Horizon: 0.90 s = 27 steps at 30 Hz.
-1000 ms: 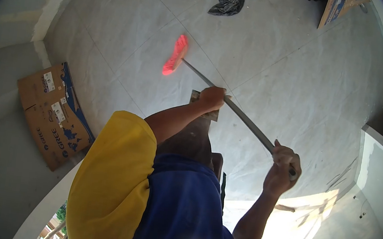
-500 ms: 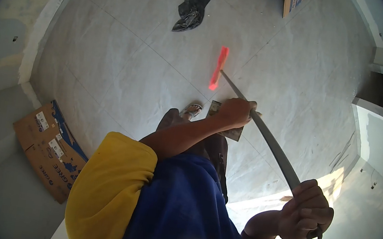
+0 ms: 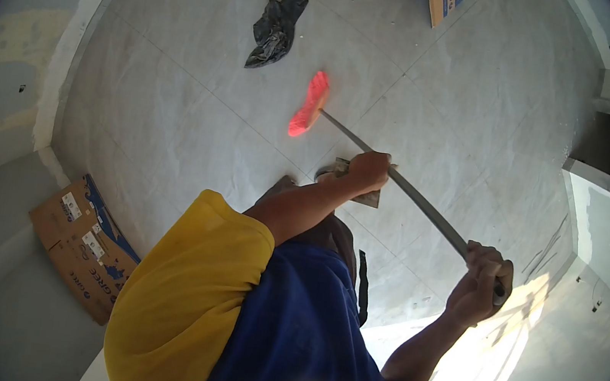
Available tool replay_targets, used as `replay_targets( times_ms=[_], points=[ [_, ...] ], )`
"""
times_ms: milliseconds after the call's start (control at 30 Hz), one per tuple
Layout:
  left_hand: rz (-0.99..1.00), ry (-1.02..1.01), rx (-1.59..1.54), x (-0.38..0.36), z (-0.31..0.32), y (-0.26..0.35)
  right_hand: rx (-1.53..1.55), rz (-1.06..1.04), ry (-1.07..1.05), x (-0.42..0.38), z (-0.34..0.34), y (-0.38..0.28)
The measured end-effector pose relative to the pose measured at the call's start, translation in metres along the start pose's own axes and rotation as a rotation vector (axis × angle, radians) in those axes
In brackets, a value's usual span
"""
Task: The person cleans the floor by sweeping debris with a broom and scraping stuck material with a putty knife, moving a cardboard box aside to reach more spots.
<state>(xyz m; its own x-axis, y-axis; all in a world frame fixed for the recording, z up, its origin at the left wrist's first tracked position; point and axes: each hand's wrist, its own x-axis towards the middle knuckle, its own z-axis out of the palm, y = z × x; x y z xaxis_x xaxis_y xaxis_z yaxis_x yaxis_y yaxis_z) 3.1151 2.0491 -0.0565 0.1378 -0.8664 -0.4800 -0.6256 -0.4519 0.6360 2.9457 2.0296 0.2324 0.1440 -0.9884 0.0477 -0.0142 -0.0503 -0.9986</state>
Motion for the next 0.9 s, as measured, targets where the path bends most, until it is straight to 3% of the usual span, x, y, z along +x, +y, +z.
replay_targets(
  times_ms=[67,167,300,400,567,667,700,800,900],
  points=[
    [0.120,-0.013,-0.154,0.027,-0.002,0.075,-0.114,-0.171,-0.024,0.027,0.002,-0.039],
    [0.214,-0.091,-0.193,0.063,-0.033,0.136,-0.376,-0.404,-0.202,0.056,0.040,-0.058],
    [0.346,-0.028,-0.130,0.080,-0.084,0.165,-0.167,-0.480,-0.022,0.085,0.008,-0.096],
    [0.343,0.118,0.022,0.120,-0.143,0.129,-0.031,-0.380,0.010,0.122,0.003,-0.075],
    [0.104,0.218,0.382,0.253,-0.260,0.000,0.004,-0.139,-0.014,0.193,0.115,0.054],
    [0.013,0.111,0.532,0.358,-0.315,-0.081,0.133,0.131,0.116,0.240,0.195,0.123],
    [-0.043,0.065,0.572,0.383,-0.327,-0.093,0.166,0.248,0.168,0.255,0.214,0.143],
    [-0.116,-0.091,0.713,0.436,-0.333,-0.100,0.197,0.281,0.252,0.297,0.237,0.173],
    [0.104,-0.228,0.560,0.455,-0.283,-0.051,0.002,0.243,0.305,0.332,0.193,0.139]
  ],
)
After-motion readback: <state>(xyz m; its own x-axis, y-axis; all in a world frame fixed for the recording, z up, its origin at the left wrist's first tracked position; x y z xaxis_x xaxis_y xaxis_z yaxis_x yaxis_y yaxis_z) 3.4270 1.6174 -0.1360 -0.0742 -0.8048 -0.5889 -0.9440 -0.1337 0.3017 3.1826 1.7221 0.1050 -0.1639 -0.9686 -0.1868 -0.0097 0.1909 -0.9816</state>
